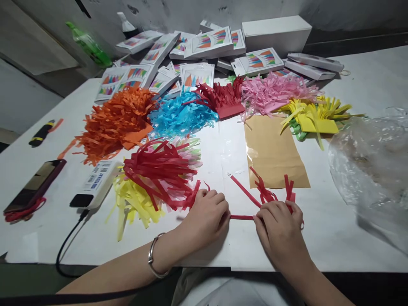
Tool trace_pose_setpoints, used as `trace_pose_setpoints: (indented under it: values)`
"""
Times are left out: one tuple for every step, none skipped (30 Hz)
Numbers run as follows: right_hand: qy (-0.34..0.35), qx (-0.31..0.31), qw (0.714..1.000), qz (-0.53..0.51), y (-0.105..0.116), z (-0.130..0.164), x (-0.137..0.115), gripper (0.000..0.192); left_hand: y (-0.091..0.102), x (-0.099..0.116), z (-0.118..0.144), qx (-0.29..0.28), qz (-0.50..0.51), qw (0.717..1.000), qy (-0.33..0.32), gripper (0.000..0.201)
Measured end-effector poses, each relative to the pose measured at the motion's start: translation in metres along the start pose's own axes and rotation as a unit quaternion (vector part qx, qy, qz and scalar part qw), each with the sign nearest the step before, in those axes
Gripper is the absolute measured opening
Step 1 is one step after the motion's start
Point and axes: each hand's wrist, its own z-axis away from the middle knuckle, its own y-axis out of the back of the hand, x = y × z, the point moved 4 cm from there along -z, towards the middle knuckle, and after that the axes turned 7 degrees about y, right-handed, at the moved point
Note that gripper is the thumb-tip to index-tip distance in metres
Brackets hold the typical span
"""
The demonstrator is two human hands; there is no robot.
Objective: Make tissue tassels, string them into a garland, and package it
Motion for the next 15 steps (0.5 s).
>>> trace_pose_setpoints:
  values:
    - [0.008, 0.003, 1.0, 0.002, 0.0, -0.001, -0.001, 0.018, 0.0, 0.001, 0.0, 0.017, -0.016, 0.999, -0.022, 0.012]
    - [0.024, 0.005, 1.0, 0.003, 0.001, -0.001, -0.003, 0.021, -0.001, 0.003, 0.001, 0.035, -0.035, 0.997, -0.055, 0.012]
    - [0.049, 0.005, 0.999, 0.005, 0.002, -0.001, -0.006, 0.024, -0.001, 0.005, 0.002, 0.051, -0.057, 0.993, -0.094, 0.012]
    - [0.079, 0.003, 0.997, 0.009, 0.002, -0.001, -0.008, 0.027, -0.003, 0.007, 0.004, 0.063, -0.081, 0.986, -0.134, 0.013]
    - [0.107, -0.001, 0.994, 0.017, 0.002, 0.0, -0.011, 0.028, -0.004, 0.009, 0.005, 0.071, -0.105, 0.978, -0.169, 0.014]
    - [0.13, -0.008, 0.991, 0.026, 0.002, 0.0, -0.013, 0.028, -0.006, 0.01, 0.006, 0.077, -0.125, 0.969, -0.197, 0.015]
    - [0.146, -0.015, 0.989, 0.036, 0.001, 0.001, -0.015, 0.026, -0.008, 0.012, 0.006, 0.083, -0.139, 0.962, -0.218, 0.016]
    - [0.156, -0.025, 0.986, 0.046, -0.001, 0.001, -0.016, 0.024, -0.009, 0.013, 0.005, 0.088, -0.147, 0.958, -0.231, 0.016]
    - [0.162, -0.036, 0.985, 0.056, -0.003, 0.001, -0.017, 0.021, -0.01, 0.013, 0.003, 0.09, -0.146, 0.957, -0.236, 0.017]
    - [0.163, -0.048, 0.983, 0.067, -0.005, 0.001, -0.017, 0.019, -0.011, 0.013, 0.0, 0.087, -0.136, 0.96, -0.228, 0.017]
    - [0.164, -0.057, 0.981, 0.081, -0.007, 0.0, -0.018, 0.019, -0.01, 0.012, -0.003, 0.076, -0.114, 0.968, -0.208, 0.015]
    - [0.166, -0.061, 0.98, 0.095, -0.009, -0.002, -0.018, 0.019, -0.009, 0.011, -0.007, 0.056, -0.079, 0.979, -0.178, 0.013]
    - [0.172, -0.06, 0.977, 0.107, -0.009, -0.004, -0.019, 0.02, -0.007, 0.008, -0.01, 0.029, -0.028, 0.989, -0.141, 0.012]
    - [0.181, -0.053, 0.976, 0.111, -0.007, -0.006, -0.021, 0.022, -0.004, 0.007, -0.012, -0.003, 0.035, 0.994, -0.104, 0.013]
    - [0.193, -0.036, 0.975, 0.108, -0.003, -0.008, -0.022, 0.024, -0.001, 0.005, -0.012, -0.036, 0.105, 0.991, -0.071, 0.016]
